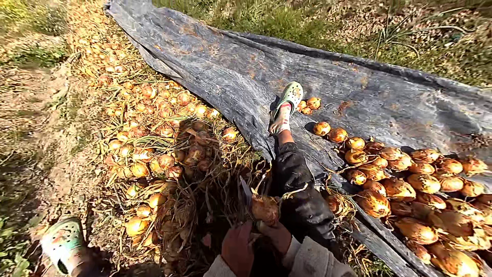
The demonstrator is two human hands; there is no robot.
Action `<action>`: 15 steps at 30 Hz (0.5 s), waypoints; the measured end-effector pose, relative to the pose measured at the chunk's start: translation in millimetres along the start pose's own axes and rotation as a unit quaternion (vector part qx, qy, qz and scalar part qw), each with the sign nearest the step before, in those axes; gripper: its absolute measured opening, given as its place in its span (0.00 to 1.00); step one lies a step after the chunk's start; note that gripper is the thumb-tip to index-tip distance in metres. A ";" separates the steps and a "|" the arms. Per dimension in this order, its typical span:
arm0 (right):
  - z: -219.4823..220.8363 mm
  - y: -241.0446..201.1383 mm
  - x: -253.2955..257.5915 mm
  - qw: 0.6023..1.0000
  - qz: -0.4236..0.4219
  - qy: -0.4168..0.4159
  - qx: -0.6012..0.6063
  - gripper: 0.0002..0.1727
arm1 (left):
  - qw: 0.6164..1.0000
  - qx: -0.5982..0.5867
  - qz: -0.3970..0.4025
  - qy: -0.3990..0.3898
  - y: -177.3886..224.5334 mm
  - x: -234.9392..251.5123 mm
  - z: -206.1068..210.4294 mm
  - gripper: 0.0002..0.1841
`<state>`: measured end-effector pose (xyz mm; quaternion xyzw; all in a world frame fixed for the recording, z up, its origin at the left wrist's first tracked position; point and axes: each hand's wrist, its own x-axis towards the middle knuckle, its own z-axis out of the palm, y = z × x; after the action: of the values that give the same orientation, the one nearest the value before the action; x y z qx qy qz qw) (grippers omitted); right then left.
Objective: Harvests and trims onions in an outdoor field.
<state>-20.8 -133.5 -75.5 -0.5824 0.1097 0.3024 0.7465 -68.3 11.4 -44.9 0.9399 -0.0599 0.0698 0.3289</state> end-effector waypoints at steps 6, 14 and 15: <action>0.6 -1.2 -3.2 0.990 0.103 0.100 0.011 0.18 | 0.942 0.011 -0.166 -0.291 13.8 21.8 0.8 0.22; -63.4 -66.2 -7.7 0.907 -0.287 0.307 -0.032 0.15 | 0.982 -0.083 0.080 -0.147 73.1 135.6 37.1 0.17; -75.0 -83.9 -12.6 0.895 -0.319 0.309 -0.046 0.18 | 0.979 -0.101 0.047 -0.173 84.0 152.3 37.2 0.20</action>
<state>32.0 -219.4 -23.9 -0.6838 0.1292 -0.1428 0.7038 71.4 -87.3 3.5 0.8957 -0.1665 -0.0855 0.4033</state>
